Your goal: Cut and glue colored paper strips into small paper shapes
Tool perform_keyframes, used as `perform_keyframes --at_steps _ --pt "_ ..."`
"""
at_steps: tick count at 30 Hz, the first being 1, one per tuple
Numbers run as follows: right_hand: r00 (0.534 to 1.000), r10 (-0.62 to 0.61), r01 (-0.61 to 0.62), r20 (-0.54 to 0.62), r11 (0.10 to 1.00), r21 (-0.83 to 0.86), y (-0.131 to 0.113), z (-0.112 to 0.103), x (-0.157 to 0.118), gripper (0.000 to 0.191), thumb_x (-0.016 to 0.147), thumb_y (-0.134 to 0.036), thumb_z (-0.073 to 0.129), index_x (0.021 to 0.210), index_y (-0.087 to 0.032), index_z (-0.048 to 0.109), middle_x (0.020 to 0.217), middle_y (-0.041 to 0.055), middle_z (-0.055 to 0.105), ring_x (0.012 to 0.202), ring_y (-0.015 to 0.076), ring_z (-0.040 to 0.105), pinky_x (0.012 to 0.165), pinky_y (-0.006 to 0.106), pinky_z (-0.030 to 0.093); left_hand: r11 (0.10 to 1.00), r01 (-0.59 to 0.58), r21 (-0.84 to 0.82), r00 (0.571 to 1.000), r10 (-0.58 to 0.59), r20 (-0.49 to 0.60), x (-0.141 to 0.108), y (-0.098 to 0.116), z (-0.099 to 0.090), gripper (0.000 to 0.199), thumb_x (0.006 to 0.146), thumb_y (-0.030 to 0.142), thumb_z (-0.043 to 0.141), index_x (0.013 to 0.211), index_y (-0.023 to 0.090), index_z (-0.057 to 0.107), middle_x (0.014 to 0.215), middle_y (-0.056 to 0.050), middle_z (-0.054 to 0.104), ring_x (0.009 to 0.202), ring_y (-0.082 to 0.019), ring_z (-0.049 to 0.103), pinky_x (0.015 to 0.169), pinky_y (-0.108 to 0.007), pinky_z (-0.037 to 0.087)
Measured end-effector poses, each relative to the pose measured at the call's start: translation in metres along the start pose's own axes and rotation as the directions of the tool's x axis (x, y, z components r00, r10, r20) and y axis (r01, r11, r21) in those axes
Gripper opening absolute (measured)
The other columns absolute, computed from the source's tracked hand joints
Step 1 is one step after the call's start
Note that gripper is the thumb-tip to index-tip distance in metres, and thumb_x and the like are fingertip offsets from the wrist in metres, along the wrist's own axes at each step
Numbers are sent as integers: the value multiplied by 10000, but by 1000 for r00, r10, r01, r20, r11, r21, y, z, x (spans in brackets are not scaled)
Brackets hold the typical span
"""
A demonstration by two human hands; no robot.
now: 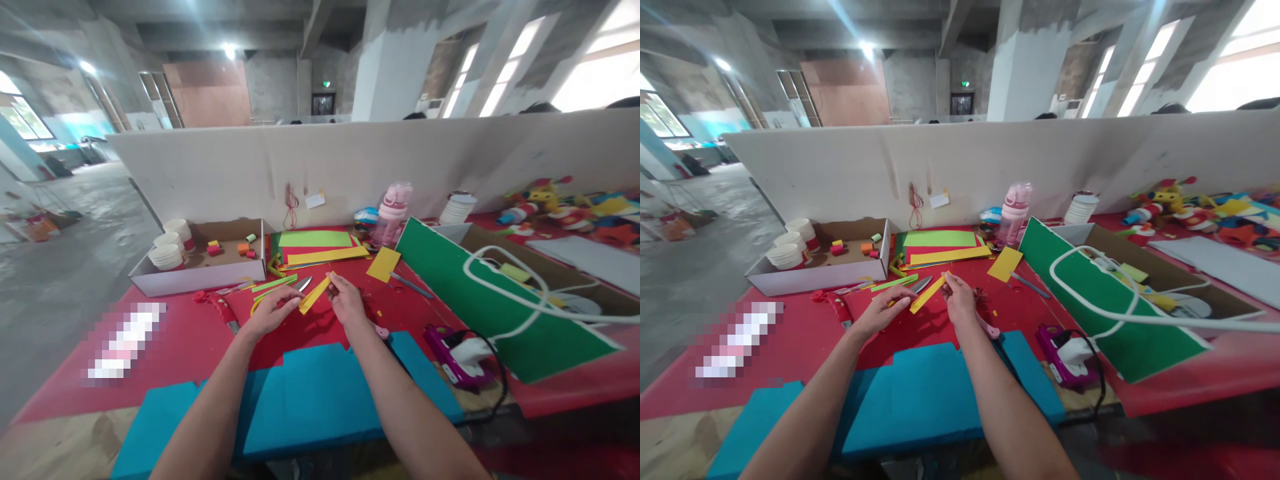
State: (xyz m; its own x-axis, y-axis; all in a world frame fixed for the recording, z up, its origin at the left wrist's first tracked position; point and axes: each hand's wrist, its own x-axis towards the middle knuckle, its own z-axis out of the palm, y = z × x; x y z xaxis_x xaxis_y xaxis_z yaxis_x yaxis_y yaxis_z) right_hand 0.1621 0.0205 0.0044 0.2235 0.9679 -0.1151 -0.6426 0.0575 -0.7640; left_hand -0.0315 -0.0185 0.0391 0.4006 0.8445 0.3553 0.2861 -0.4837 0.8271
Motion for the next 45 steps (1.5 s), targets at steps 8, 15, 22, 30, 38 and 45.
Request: perform_keyframes --at_steps 8,15,22,30,38,45 --pt "991 -104 111 84 990 -82 -16 12 -15 304 573 -394 792 748 -171 684 505 -63 492 431 53 406 392 198 319 995 14 -100 994 -3 105 -2 2 -3 345 785 484 609 619 187 664 660 -36 532 696 -168 498 733 -289 436" --pt "982 -187 187 9 982 -31 -22 9 -7 292 562 -380 803 702 -175 650 505 -62 500 441 54 429 412 200 333 996 -39 -74 999 39 1 0 -7 1 224 788 397 636 749 193 721 874 -87 660 843 -202 600 774 -296 454" --pt "986 -166 166 -4 986 -17 -17 12 -11 293 560 -383 799 676 -184 617 504 -61 506 446 63 436 431 207 351 987 39 -158 987 -62 -148 2 -9 6 204 745 374 686 674 184 687 711 -41 650 692 -158 583 678 -270 458" --pt "973 -229 229 -9 974 -4 -5 25 -21 303 612 -435 764 717 -181 635 516 -60 497 469 71 450 478 215 391 879 46 -474 890 -252 -380 3 -18 8 256 658 351 765 800 182 634 643 27 607 609 -93 573 629 -214 454" --pt "970 -238 240 -40 969 64 4 30 -21 315 627 -424 760 756 -160 646 549 -48 537 514 76 492 525 213 446 865 162 -475 935 -289 -206 4 -17 4 362 702 363 727 984 149 650 606 19 600 547 -79 531 587 -205 433" --pt "964 -242 254 112 961 -109 12 28 -27 244 684 -400 711 698 -167 637 513 -48 526 465 76 477 476 203 410 937 264 -230 956 -286 -66 3 -23 8 350 718 436 692 900 137 702 708 -36 670 609 -121 559 597 -235 436"
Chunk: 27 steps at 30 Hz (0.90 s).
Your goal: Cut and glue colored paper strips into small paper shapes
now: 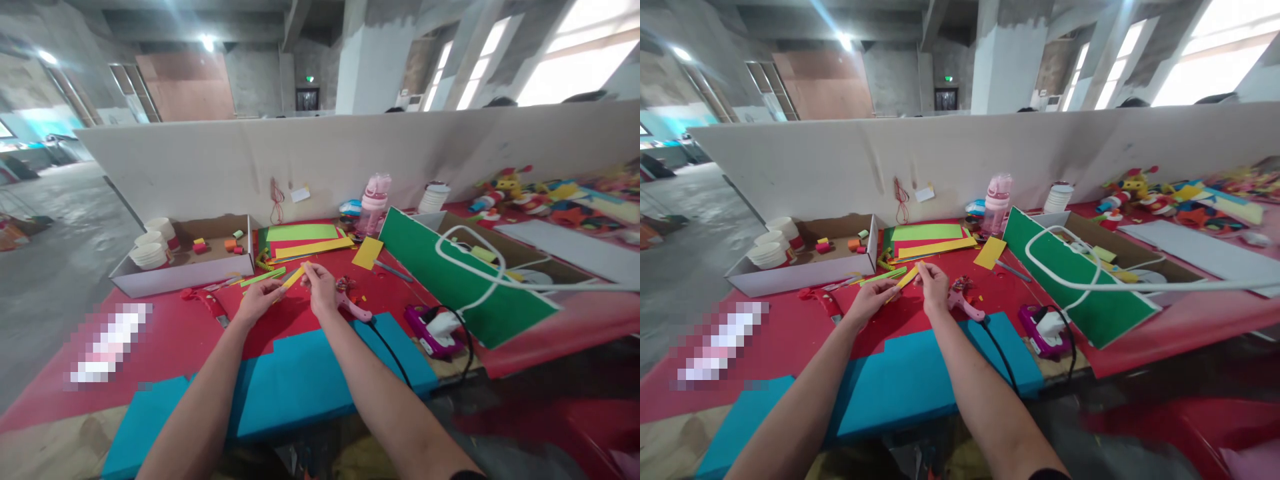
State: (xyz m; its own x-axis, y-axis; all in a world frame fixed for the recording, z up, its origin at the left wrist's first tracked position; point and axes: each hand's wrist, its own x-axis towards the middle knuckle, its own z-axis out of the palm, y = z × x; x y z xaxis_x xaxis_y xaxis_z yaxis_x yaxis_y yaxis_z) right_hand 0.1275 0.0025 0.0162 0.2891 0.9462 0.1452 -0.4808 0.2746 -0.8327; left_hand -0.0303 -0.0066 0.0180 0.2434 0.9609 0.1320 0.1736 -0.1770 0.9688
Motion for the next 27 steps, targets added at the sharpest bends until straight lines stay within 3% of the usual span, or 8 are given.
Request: perform_keyframes --at_steps 4,7,13,17,22,27 --pt "957 34 56 287 952 -299 6 4 -11 250 721 -420 674 717 -169 673 510 -33 549 448 102 507 462 218 427 999 -20 34 997 17 75 -2 1 -5 333 753 461 650 808 140 716 790 -59 698 693 -150 591 653 -247 446" --pt "933 -8 161 360 903 -398 11 5 -15 259 746 -431 640 742 -176 685 541 -25 574 453 115 529 457 228 438 1000 -8 -10 994 9 109 -4 3 -7 348 763 479 634 756 139 709 766 -61 698 689 -153 597 664 -250 446" --pt "938 -48 187 342 903 -387 21 4 -14 287 734 -467 639 708 -182 657 520 -28 568 451 128 531 455 236 442 991 53 -126 988 -34 153 -4 2 -3 310 710 432 701 740 123 700 713 -69 686 668 -142 603 670 -243 448" --pt "930 -134 283 342 854 -436 22 2 -13 294 759 -473 607 719 -185 646 540 -17 589 464 134 544 471 237 440 967 143 -212 983 -114 143 -4 -1 0 302 667 406 736 724 115 680 670 -73 676 638 -140 609 627 -238 445" --pt "934 -209 335 290 795 -506 21 -2 -9 314 771 -483 586 731 -179 653 595 8 626 494 139 557 507 241 437 957 205 -205 975 -182 127 -4 -1 2 293 620 383 766 673 112 669 650 -87 685 626 -154 629 612 -245 449" --pt "945 -247 324 215 803 -501 18 -7 0 324 773 -490 580 732 -175 644 533 -7 583 474 139 544 489 239 411 959 219 -182 972 -197 131 -3 -5 3 281 599 380 774 653 126 666 656 -76 694 616 -166 639 648 -274 481"
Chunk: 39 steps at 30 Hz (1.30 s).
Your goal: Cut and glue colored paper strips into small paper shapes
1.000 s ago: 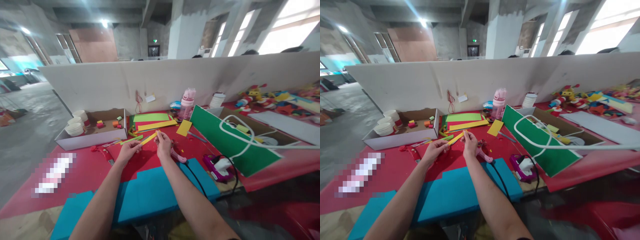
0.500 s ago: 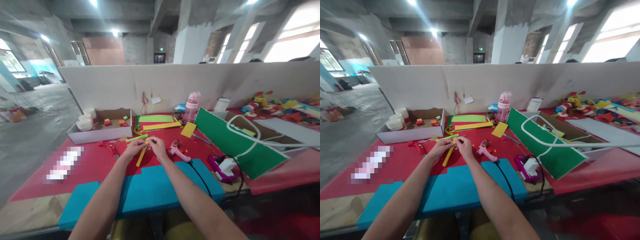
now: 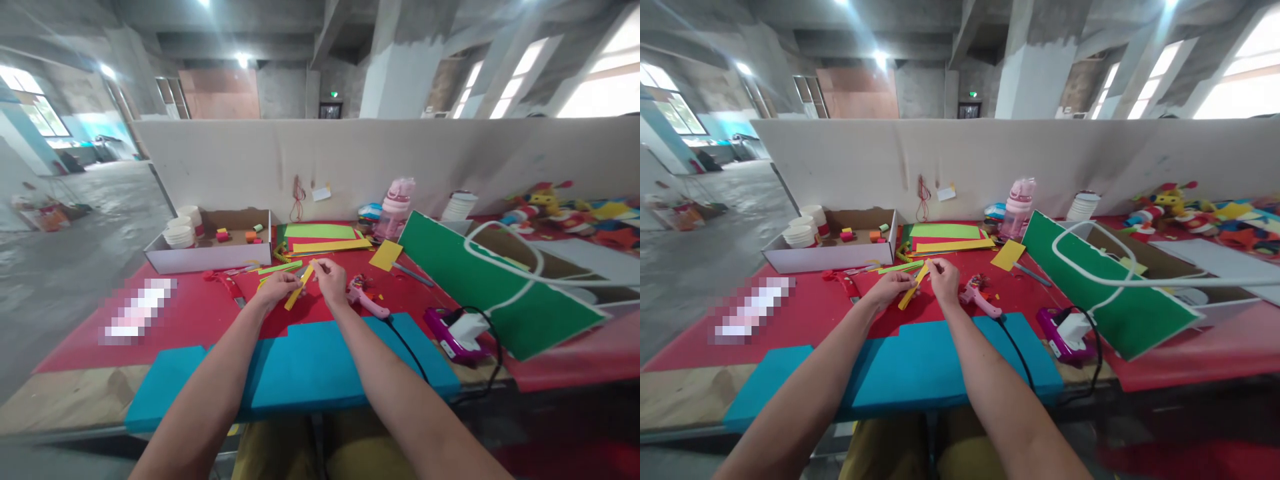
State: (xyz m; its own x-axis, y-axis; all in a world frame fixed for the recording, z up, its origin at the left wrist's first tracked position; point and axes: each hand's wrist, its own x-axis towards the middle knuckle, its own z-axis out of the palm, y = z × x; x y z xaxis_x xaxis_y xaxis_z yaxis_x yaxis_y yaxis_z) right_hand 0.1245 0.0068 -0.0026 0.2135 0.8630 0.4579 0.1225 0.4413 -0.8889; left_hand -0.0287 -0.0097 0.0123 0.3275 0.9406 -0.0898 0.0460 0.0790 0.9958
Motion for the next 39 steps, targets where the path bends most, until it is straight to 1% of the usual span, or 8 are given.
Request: perform_keyframes --at_steps 6,16,21,23,26,30,36,39 --pt "991 45 -35 -129 996 79 2 -11 13 318 753 -487 594 686 -177 613 485 -33 526 455 125 508 478 235 384 998 -24 60 1000 23 12 1 -2 0 293 611 393 760 662 120 668 635 -68 686 553 -129 601 577 -242 460" --pt "948 182 -118 -261 963 241 8 -17 25 368 667 -530 651 717 -168 610 478 -47 498 450 119 488 462 235 374 997 -33 67 994 40 -106 -3 5 4 232 630 335 735 652 119 654 633 -63 660 522 -96 551 516 -224 440" --pt "941 206 -133 -269 954 267 6 -16 22 353 710 -526 598 703 -173 585 504 -43 499 459 112 489 478 235 398 986 -140 87 970 154 -186 1 2 -5 287 669 399 701 646 125 622 591 -45 620 493 -95 502 489 -234 398" --pt "948 211 -142 -240 951 276 5 -13 18 337 716 -513 596 709 -176 588 509 -41 506 463 114 499 478 233 408 966 -208 154 949 238 -206 2 0 -12 301 728 430 639 665 139 596 592 -28 603 496 -95 494 502 -234 393" --pt "958 219 -166 -184 950 263 5 -7 10 306 731 -482 595 736 -176 602 515 -36 531 461 119 519 459 225 406 869 -298 394 864 421 -276 5 -4 -24 272 805 410 545 676 171 532 538 27 510 486 -84 449 514 -216 355" --pt "969 227 -196 -96 946 259 6 -5 -2 283 745 -463 578 745 -181 601 554 -25 568 472 118 536 468 225 438 776 -239 585 764 521 -380 8 -8 -37 268 864 391 442 690 192 491 527 36 486 501 -100 456 541 -218 353" --pt "990 138 -141 28 975 169 -5 -14 -10 243 784 -431 569 802 -190 596 590 -26 571 472 115 530 466 224 441 690 -130 712 734 550 -399 7 -6 -41 259 878 357 421 702 200 529 568 8 579 538 -128 516 595 -238 373" --pt "996 24 -24 86 1000 6 -19 -25 -17 236 847 -425 509 809 -203 577 644 -5 594 567 141 573 551 249 467 633 -86 769 693 592 -411 5 -4 -39 259 881 333 427 680 204 528 580 1 588 553 -136 518 603 -246 360"
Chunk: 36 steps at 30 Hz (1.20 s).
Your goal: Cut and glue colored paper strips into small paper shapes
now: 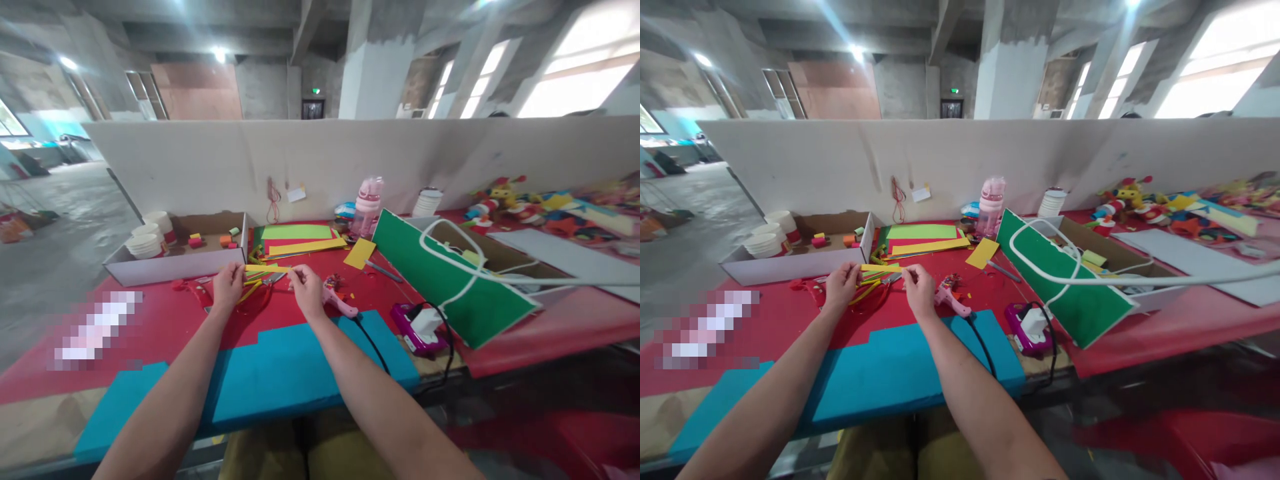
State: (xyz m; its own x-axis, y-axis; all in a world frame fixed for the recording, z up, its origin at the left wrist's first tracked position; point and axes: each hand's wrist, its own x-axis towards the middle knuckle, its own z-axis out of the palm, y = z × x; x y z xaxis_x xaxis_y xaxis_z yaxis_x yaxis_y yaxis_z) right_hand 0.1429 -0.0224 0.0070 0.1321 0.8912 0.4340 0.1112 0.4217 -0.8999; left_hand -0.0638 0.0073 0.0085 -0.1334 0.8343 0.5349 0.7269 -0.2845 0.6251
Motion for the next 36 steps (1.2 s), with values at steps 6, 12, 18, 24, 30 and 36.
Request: perform_keyframes --at_steps 6,12,18,24,30,36 --pt "946 -231 325 229 692 -645 -15 -73 -30 63 865 -268 544 869 -210 569 931 81 626 926 229 552 835 345 423 1000 -8 20 996 10 -92 -1 -2 3 237 882 298 437 676 205 509 611 -12 600 576 -145 516 616 -255 351" --pt "967 -14 241 256 391 -888 2 -122 -30 181 778 -339 672 784 -202 554 813 83 641 814 236 585 699 311 388 1000 -19 2 999 19 -44 -3 3 6 219 880 279 433 685 206 500 604 -17 580 592 -157 512 614 -253 337" --pt "958 227 36 176 512 -858 9 -121 -8 265 657 -341 751 822 -221 583 755 17 676 691 184 626 546 242 325 999 -31 -21 999 31 -31 -4 7 5 201 878 270 433 699 205 497 594 -3 559 569 -146 494 603 -243 331" --pt "992 -38 127 124 456 -881 3 -137 14 201 763 -382 645 850 -217 568 815 41 664 785 199 610 625 266 354 998 -52 -35 997 50 -61 -5 3 4 215 886 285 420 705 204 503 616 -16 578 602 -153 516 618 -247 338" --pt "973 -101 228 206 314 -922 7 -135 24 160 801 -318 640 874 -201 559 871 74 659 854 222 577 705 289 358 996 -66 -53 997 64 -42 -8 9 5 203 877 281 434 704 203 506 593 -2 560 577 -142 495 604 -240 328" --pt "984 71 145 165 234 -961 22 -133 23 195 793 -320 666 893 -174 583 895 103 685 842 236 604 675 298 355 993 -69 -97 998 68 -14 -11 17 4 207 875 277 433 691 204 493 568 9 550 553 -133 486 587 -233 329"
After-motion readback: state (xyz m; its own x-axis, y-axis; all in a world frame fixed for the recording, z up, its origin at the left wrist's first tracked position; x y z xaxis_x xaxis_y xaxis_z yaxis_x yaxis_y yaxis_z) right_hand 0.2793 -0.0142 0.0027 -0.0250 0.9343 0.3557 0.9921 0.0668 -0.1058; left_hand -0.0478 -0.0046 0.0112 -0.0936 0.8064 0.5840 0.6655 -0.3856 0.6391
